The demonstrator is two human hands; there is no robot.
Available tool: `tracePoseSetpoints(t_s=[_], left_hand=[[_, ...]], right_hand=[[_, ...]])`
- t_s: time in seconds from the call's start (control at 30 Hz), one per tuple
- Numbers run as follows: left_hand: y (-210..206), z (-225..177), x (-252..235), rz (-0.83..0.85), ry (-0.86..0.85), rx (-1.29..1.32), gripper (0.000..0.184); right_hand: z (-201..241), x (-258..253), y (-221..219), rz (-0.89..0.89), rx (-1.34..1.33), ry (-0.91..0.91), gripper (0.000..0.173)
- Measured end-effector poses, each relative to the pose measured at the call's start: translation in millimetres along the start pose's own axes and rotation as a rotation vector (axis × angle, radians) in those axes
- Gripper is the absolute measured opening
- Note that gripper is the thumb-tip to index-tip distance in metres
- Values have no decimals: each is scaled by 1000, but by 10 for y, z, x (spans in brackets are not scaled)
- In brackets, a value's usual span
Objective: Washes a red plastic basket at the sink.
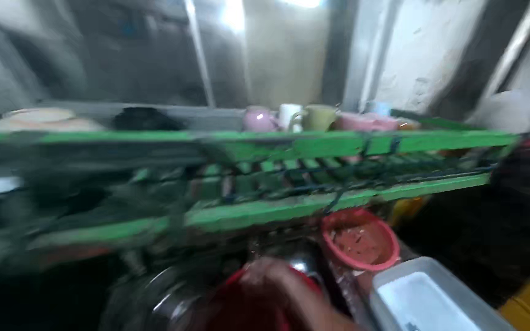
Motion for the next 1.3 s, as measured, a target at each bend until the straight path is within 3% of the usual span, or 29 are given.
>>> tracePoseSetpoints(t_s=[0.03, 0.1, 0.2, 0.33, 0.43, 0.57, 0.6, 0.7, 0.77, 0.83, 0.9, 1.0, 1.07, 1.17, 1.23, 1.3], left_hand=[[-62, -197, 150, 15, 76, -61, 44], [-112, -444, 363, -1, 119, -39, 50], [113, -397, 516, -99, 112, 105, 60], [326, -274, 613, -187, 199, 232, 69], [59, -152, 461, -195, 211, 323, 67], [-441, -54, 132, -203, 58, 370, 56], [-525, -33, 32, -216, 26, 389, 52], [-730, -73, -196, -265, 0, 389, 52], [-830, -152, -298, -285, -32, 341, 52], [-862, -251, -338, -296, -73, 315, 54], [-817, -326, -324, -323, -123, 336, 58], [-679, -452, -239, -394, -175, 280, 56], [-561, -527, -158, -426, -210, 210, 54], [-260, -589, -24, -420, -251, 114, 51], [-41, -563, 13, -362, -205, 105, 51], [23, -559, 38, -277, -73, 122, 57]], right_hand=[[44, -118, -111, -51, -249, -70, 34], [101, -284, -223, -26, -450, -161, 41], [111, -454, -149, 55, -306, -164, 45], [187, -499, 3, -63, -157, -191, 47], [141, -462, -100, -81, -145, -179, 44], [78, -391, -145, 194, -63, -178, 37], [93, -371, -91, 153, -56, -144, 36], [79, -339, 30, -197, -216, -59, 33], [57, -316, 45, -194, -225, -114, 31], [21, -286, 46, -26, -155, -225, 30], [-51, -294, 67, -37, -97, -263, 30], [-259, -162, -5, -24, 155, -95, 37], [-483, 65, -137, 156, 324, 64, 46], [-711, 174, -86, 321, 764, 137, 46], [-714, 54, 45, 322, 983, 91, 40], [-472, -55, 76, 237, 823, -11, 37]])
Point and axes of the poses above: each hand's wrist, its own x-axis away from the middle knuckle, its own y-axis out of the back of the hand, z = x × y, the point moved 1 cm from there along -x, towards the middle knuckle
